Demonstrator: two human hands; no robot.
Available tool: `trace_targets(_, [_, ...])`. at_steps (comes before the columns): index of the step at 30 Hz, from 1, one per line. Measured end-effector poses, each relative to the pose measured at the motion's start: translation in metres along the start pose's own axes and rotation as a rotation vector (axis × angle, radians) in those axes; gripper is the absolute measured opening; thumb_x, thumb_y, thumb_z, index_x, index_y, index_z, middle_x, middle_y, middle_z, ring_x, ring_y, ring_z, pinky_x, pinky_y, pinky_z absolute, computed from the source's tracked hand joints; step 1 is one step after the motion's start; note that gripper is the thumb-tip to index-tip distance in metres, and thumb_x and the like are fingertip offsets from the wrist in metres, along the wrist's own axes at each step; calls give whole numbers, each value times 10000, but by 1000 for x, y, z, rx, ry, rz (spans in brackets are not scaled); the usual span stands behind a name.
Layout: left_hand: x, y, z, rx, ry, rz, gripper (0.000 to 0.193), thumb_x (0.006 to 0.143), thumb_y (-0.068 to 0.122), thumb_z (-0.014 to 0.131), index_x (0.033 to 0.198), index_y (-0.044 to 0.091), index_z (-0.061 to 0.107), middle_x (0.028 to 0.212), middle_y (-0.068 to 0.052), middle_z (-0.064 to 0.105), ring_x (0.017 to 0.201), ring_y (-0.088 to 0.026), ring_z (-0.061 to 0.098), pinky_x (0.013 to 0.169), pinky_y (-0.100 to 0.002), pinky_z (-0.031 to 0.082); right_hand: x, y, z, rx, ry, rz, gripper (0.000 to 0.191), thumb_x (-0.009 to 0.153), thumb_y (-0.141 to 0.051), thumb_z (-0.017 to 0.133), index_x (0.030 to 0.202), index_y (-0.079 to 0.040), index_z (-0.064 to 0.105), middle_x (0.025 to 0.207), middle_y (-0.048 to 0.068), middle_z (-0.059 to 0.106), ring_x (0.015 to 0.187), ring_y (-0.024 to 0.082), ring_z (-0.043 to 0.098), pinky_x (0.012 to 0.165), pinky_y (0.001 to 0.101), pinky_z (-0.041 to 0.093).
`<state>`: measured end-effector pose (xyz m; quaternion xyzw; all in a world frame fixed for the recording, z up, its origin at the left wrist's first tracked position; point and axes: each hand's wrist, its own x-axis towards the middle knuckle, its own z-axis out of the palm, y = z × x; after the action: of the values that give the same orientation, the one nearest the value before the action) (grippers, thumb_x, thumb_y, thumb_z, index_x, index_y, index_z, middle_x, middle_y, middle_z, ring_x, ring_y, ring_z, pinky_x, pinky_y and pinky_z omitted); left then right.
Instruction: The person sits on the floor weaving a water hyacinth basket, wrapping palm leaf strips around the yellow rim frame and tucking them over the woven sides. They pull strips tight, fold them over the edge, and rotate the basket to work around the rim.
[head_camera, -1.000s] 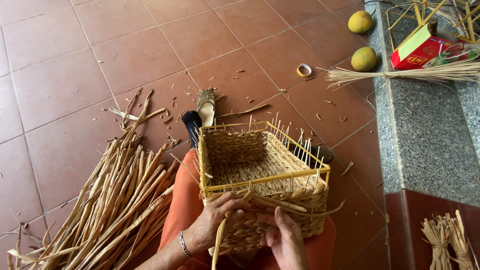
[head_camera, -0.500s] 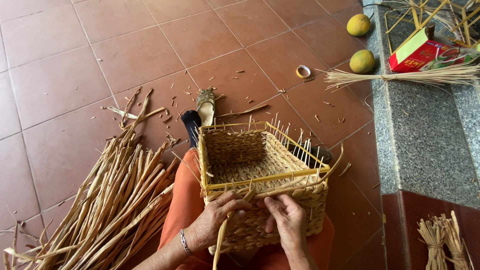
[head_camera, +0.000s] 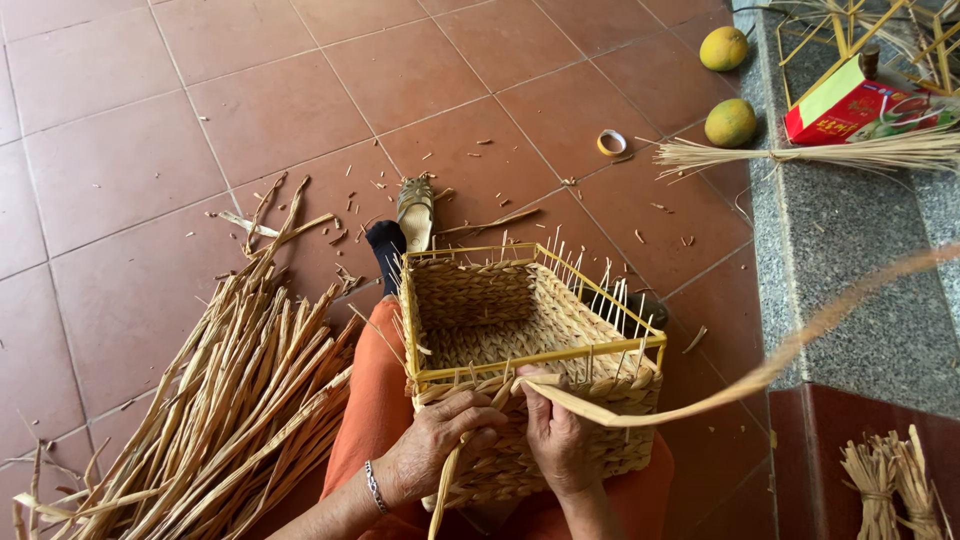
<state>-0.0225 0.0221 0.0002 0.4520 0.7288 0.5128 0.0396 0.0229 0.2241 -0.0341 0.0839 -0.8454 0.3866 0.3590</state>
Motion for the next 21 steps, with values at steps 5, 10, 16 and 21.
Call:
trace_targets(5, [2,0,0,11,-4,-15,207,942,103,717,1142,72,679,1065,-99,663,962,-292,671,846,-408,556,15,7,-7,-164,-19,-7,137,964,-147,719,994,-13,718,862,94,761,746,179,766,623,266,663])
trace_targets(10, [5,3,-2,5,-3,-13,216,949,113,714,1159,74,679,1093,-97,668,997,-294,678,872,-409,561,10,2,-12,-259,-43,140,121,926,-123,739,945,-8,706,826,91,753,668,146,741,524,255,609])
trace_targets(16, [7,18,-12,145,-6,88,385,841,83,732,1219,61,661,1116,-143,672,996,-340,661,871,-443,546,8,8,-1,-370,-64,298,187,896,-149,810,812,-65,666,659,37,712,498,113,657,403,244,519])
trace_targets(21, [13,18,-43,166,68,136,471,863,14,687,1327,21,607,1111,-142,729,965,-280,739,844,-357,613,2,5,3,-252,49,268,197,891,-131,787,882,-52,607,757,45,708,638,115,693,508,228,571])
